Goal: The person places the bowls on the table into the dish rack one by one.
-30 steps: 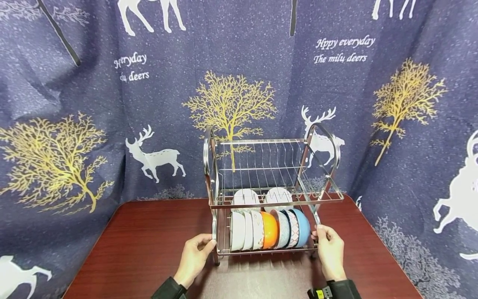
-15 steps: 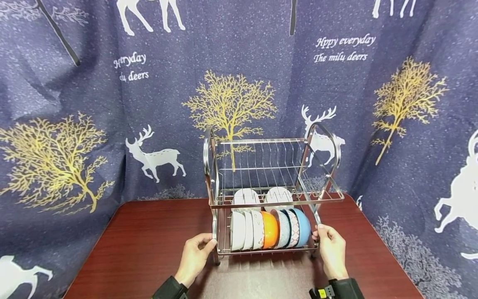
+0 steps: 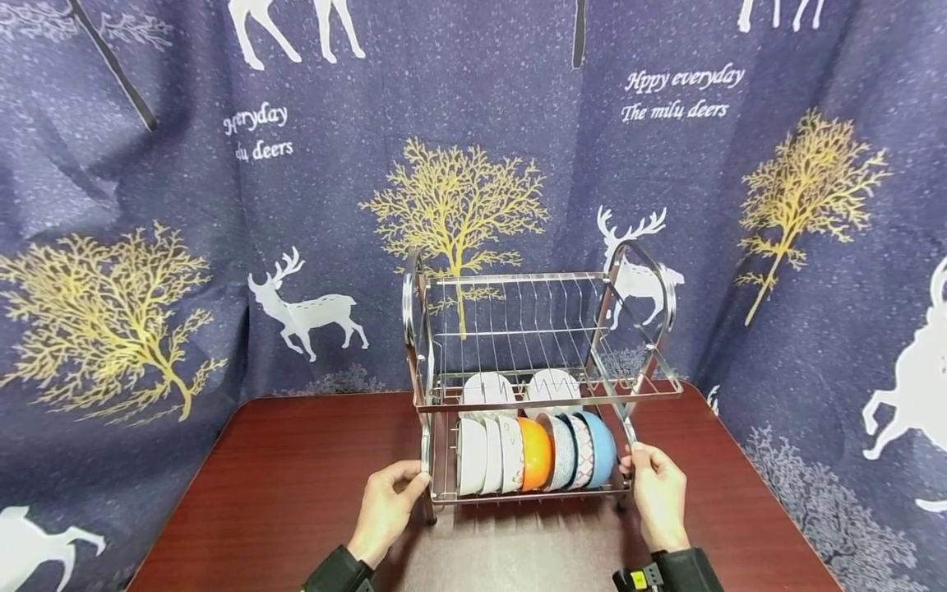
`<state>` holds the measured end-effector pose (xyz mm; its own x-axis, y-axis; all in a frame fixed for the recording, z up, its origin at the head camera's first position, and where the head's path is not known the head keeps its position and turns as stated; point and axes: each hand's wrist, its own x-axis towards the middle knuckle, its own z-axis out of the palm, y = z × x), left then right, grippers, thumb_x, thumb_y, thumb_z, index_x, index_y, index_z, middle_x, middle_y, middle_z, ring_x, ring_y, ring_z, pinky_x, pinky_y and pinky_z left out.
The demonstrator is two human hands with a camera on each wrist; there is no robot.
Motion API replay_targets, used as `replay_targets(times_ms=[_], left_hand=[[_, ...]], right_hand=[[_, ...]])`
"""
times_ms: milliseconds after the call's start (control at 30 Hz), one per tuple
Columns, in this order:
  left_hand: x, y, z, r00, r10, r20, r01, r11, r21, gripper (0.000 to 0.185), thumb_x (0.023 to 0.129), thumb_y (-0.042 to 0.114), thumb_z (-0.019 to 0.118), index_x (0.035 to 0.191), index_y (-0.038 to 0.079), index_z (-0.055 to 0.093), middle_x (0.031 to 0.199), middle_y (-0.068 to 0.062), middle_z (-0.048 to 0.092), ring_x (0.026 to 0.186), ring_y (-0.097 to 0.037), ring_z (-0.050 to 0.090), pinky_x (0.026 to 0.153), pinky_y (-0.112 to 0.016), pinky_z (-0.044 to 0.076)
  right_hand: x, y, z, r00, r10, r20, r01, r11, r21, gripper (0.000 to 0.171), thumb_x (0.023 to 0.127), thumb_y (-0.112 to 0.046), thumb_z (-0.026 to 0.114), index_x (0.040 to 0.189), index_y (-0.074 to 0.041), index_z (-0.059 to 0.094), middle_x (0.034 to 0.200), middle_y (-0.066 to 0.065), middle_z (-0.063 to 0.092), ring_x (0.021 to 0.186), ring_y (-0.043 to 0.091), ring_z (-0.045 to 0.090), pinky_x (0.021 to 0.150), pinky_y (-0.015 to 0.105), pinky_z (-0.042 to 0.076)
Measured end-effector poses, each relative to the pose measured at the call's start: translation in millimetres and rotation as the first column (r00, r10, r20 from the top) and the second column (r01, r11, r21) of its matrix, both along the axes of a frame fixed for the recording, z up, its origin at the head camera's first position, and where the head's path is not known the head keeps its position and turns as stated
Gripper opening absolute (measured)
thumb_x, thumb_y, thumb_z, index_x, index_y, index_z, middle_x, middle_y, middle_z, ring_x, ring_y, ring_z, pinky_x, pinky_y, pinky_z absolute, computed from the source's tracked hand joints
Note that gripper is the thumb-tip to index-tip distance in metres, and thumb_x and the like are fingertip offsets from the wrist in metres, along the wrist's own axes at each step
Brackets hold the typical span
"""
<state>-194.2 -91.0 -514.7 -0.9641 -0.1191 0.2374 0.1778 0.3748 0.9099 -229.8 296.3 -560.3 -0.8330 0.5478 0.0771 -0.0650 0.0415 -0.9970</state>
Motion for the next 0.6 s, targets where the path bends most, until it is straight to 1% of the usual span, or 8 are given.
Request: replay_targets(times_ms=[100, 167, 200, 233, 300, 367, 500, 600], left_hand=[[0.0, -0.2, -0.6, 1.0, 0.004, 0.001, -0.004, 1.0, 0.0, 0.01, 0.081, 0.008, 0.074, 0.091, 0.007, 0.073, 0.08, 0.0, 0.07, 0.071, -0.011, 0.064, 0.066, -0.024, 0.05], [-0.6, -0.1, -1.1, 1.0, 0.007, 0.004, -0.007, 1.0, 0.002, 0.01, 0.081, 0.008, 0.074, 0.091, 0.007, 0.073, 0.08, 0.0, 0.07, 0.071, -0.01, 0.064, 0.066, -0.024, 0.05], [-0.7, 0.1, -1.2, 1.0, 0.009, 0.005, -0.009, 1.0, 0.003, 0.01, 0.081, 0.008, 0.074, 0.091, 0.007, 0.073, 0.08, 0.0, 0.07, 0.07, -0.01, 0.064, 0.066, -0.023, 0.05], [-0.8, 0.4, -1.1, 1.0, 0.011, 0.006, -0.011, 1.0, 0.007, 0.01, 0.081, 0.007, 0.074, 0.091, 0.006, 0.073, 0.08, 0.0, 0.07, 0.07, -0.01, 0.064, 0.066, -0.023, 0.05], [-1.0, 1.3, -0.9, 1.0, 0.012, 0.013, -0.012, 1.0, 0.013, 0.01, 0.081, 0.006, 0.074, 0.092, 0.006, 0.073, 0.079, 0.0, 0.069, 0.069, -0.01, 0.063, 0.065, -0.023, 0.05], [-1.1, 2.8, -0.6, 1.0, 0.013, 0.016, -0.014, 1.0, 0.019, 0.011, 0.081, 0.005, 0.073, 0.092, 0.006, 0.073, 0.078, 0.0, 0.069, 0.069, -0.01, 0.062, 0.065, -0.023, 0.05], [-1.5, 7.1, -0.6, 1.0, 0.014, 0.017, -0.014, 1.0, 0.019, 0.012, 0.081, 0.006, 0.074, 0.092, 0.007, 0.073, 0.078, 0.001, 0.069, 0.069, -0.009, 0.062, 0.065, -0.023, 0.049], [-1.9, 11.7, -0.7, 1.0, 0.019, 0.02, -0.02, 1.0, 0.023, 0.012, 0.08, 0.006, 0.074, 0.092, 0.007, 0.073, 0.078, 0.001, 0.069, 0.069, -0.009, 0.062, 0.066, -0.023, 0.049]], right_hand=[[15.9, -18.4, 34.0, 0.999, -0.004, 0.055, 0.003, 1.0, 0.007, 0.033, 0.097, -0.025, 0.056, 0.102, 0.006, 0.064, 0.068, 0.0, 0.065, 0.062, 0.008, 0.062, 0.06, 0.019, 0.048], [17.7, -20.2, 35.6, 1.0, 0.003, 0.029, -0.003, 1.0, 0.0, 0.033, 0.097, -0.025, 0.057, 0.1, 0.007, 0.065, 0.066, -0.001, 0.065, 0.061, 0.007, 0.061, 0.059, 0.017, 0.047], [17.6, -20.2, 35.2, 1.0, 0.003, 0.022, -0.003, 1.0, 0.009, 0.036, 0.097, -0.025, 0.056, 0.103, 0.01, 0.063, 0.066, -0.001, 0.065, 0.061, 0.007, 0.061, 0.059, 0.018, 0.047], [22.2, -25.8, 45.7, 0.999, -0.002, 0.033, 0.001, 1.0, 0.018, 0.035, 0.097, -0.023, 0.055, 0.103, 0.012, 0.061, 0.066, -0.002, 0.065, 0.061, 0.007, 0.061, 0.059, 0.018, 0.048], [23.6, -26.6, 47.8, 1.0, -0.003, 0.026, 0.002, 1.0, 0.019, 0.033, 0.097, -0.022, 0.055, 0.101, 0.01, 0.062, 0.066, -0.003, 0.064, 0.06, 0.006, 0.061, 0.058, 0.018, 0.048], [24.2, -26.4, 49.5, 1.0, -0.003, 0.028, 0.003, 1.0, -0.011, 0.031, 0.097, -0.021, 0.055, 0.1, 0.009, 0.063, 0.066, -0.002, 0.064, 0.06, 0.006, 0.061, 0.057, 0.018, 0.048], [25.0, -24.4, 49.8, 0.999, -0.023, 0.023, 0.023, 1.0, -0.02, 0.025, 0.097, -0.021, 0.056, 0.093, 0.001, 0.067, 0.065, -0.003, 0.064, 0.06, 0.006, 0.061, 0.056, 0.018, 0.047], [25.9, -20.4, 48.6, 1.0, -0.023, 0.007, 0.023, 1.0, -0.013, 0.024, 0.097, -0.021, 0.056, 0.09, -0.002, 0.068, 0.065, -0.003, 0.064, 0.059, 0.007, 0.061, 0.055, 0.018, 0.048]])
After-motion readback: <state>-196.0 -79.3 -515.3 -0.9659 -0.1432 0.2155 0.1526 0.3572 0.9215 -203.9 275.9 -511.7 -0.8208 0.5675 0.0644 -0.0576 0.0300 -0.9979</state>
